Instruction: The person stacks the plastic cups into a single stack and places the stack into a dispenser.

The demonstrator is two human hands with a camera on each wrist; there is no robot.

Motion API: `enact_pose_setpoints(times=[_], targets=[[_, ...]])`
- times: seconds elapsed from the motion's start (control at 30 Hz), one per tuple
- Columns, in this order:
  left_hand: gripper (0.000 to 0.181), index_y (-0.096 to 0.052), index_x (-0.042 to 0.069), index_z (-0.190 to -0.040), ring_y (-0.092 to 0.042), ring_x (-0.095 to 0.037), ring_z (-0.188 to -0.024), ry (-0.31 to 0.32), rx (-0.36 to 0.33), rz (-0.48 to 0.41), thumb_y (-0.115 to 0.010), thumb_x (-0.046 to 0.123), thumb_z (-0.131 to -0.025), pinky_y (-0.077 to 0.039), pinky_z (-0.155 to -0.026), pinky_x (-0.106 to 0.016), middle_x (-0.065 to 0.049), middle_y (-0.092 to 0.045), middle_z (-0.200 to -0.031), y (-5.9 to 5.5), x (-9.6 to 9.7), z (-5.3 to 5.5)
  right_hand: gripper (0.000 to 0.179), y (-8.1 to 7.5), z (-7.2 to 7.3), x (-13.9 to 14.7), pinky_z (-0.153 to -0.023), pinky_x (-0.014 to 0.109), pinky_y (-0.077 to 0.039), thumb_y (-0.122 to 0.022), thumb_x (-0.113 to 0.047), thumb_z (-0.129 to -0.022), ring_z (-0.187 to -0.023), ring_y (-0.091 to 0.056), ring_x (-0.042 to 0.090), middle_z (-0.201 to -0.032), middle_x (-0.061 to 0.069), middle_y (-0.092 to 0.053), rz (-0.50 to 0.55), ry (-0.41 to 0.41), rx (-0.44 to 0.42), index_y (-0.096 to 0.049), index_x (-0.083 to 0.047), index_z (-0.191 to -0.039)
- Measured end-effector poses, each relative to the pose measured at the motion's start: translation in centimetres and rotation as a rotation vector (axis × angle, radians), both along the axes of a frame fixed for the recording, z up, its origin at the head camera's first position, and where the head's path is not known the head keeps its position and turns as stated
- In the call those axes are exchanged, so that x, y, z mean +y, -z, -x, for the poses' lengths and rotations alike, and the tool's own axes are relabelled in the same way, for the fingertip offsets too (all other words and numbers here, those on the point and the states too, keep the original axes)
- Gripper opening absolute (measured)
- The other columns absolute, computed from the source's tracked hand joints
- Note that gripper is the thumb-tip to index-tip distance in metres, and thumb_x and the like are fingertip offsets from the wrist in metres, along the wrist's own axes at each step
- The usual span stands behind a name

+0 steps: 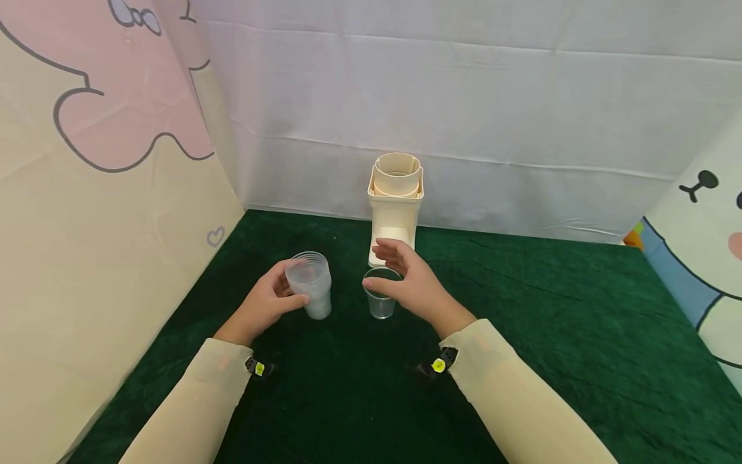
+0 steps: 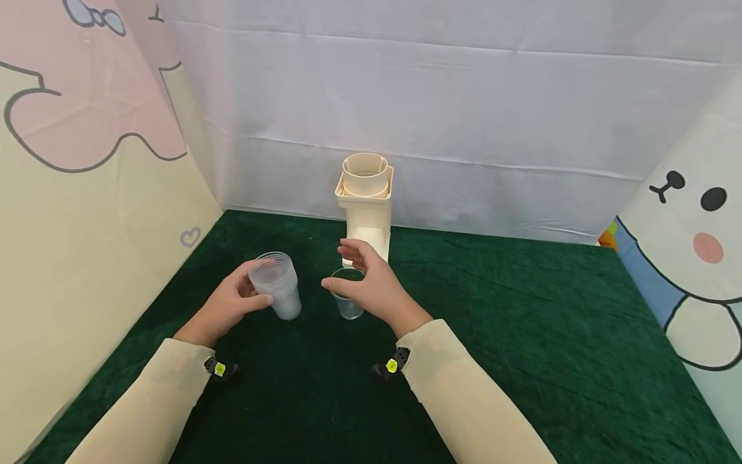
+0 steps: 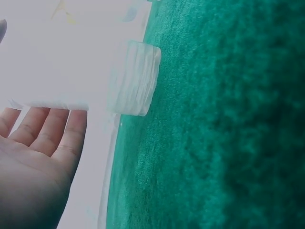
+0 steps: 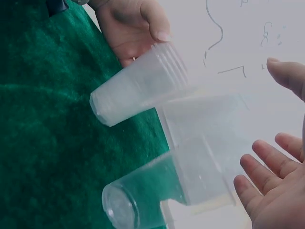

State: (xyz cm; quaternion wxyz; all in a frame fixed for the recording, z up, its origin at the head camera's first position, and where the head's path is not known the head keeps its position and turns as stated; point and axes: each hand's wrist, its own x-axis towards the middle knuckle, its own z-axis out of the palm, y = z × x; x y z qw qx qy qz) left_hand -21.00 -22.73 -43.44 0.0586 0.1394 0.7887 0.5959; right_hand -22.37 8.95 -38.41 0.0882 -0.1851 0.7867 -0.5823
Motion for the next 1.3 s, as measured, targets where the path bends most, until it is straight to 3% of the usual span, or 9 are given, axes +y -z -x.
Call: enact_pose_setpoints(times=[0.13,0.37,0.5,0.7,0.97,1.3], targets=[[0.070,-0.039,0.011,-0.154,-0.051,-0.032,-0.132,0.001,0.001,-0.005,-0.075,0.010,-0.094,-0.045,-0.109,-0.039,-0.014,-0.049,-0.146,0.0,-0.1,0.0,0.075,0.5,-0.1,0.4,-0.119,0.046,-0.032,-0.082,-0.030,-0.090,-0.143,-0.044,0.024,-0.154,0.003,-0.049,-0.006,0.014,0.006,-0.042,-0.019,-0.153],[0.071,-0.039,0.012,-0.155,-0.051,-0.033,-0.133,-0.003,0.010,-0.002,-0.075,0.012,-0.094,-0.042,-0.111,-0.048,-0.014,-0.048,-0.147,-0.1,-0.1,-0.1,0.071,1.4,-0.4,1.2,-0.119,0.048,-0.031,-0.080,-0.022,-0.092,-0.143,-0.043,0.023,-0.153,0.002,-0.050,0.025,0.057,0.017,-0.044,-0.019,-0.152],[0.070,-0.039,0.011,-0.155,-0.051,-0.033,-0.134,-0.003,0.015,-0.003,-0.075,0.011,-0.094,-0.042,-0.111,-0.046,-0.014,-0.049,-0.147,-0.1,-0.1,-0.1,0.071,2.1,-0.4,1.6,-0.119,0.047,-0.031,-0.081,-0.025,-0.092,-0.143,-0.043,0.022,-0.153,0.001,-0.050,0.016,0.076,0.007,-0.044,-0.021,-0.152],[0.070,-0.038,0.010,-0.155,-0.050,-0.033,-0.134,0.005,0.007,-0.015,-0.074,0.010,-0.094,-0.044,-0.110,-0.042,-0.014,-0.048,-0.147,-0.1,-0.1,-0.1,0.074,3.1,-0.4,2.2,-0.119,0.051,-0.030,-0.082,-0.027,-0.090,-0.144,-0.042,0.024,-0.153,0.003,-0.049,0.015,0.092,-0.020,-0.042,-0.020,-0.152],[0.070,-0.038,0.010,-0.155,-0.051,-0.033,-0.133,0.008,0.009,-0.023,-0.074,0.010,-0.094,-0.046,-0.106,-0.032,-0.015,-0.049,-0.146,0.1,-0.1,-0.1,0.079,4.9,-0.3,2.0,-0.120,0.046,-0.031,-0.085,-0.034,-0.087,-0.143,-0.043,0.021,-0.152,0.002,-0.050,0.017,0.081,-0.070,-0.043,-0.021,-0.153],[0.070,-0.039,0.010,-0.154,-0.051,-0.033,-0.133,0.004,0.013,-0.019,-0.074,0.010,-0.094,-0.046,-0.106,-0.032,-0.015,-0.049,-0.146,0.1,-0.1,-0.1,0.079,5.8,-0.3,1.1,-0.120,0.048,-0.029,-0.084,-0.022,-0.088,-0.143,-0.043,0.023,-0.151,0.004,-0.051,0.039,0.073,-0.134,-0.041,-0.018,-0.154]])
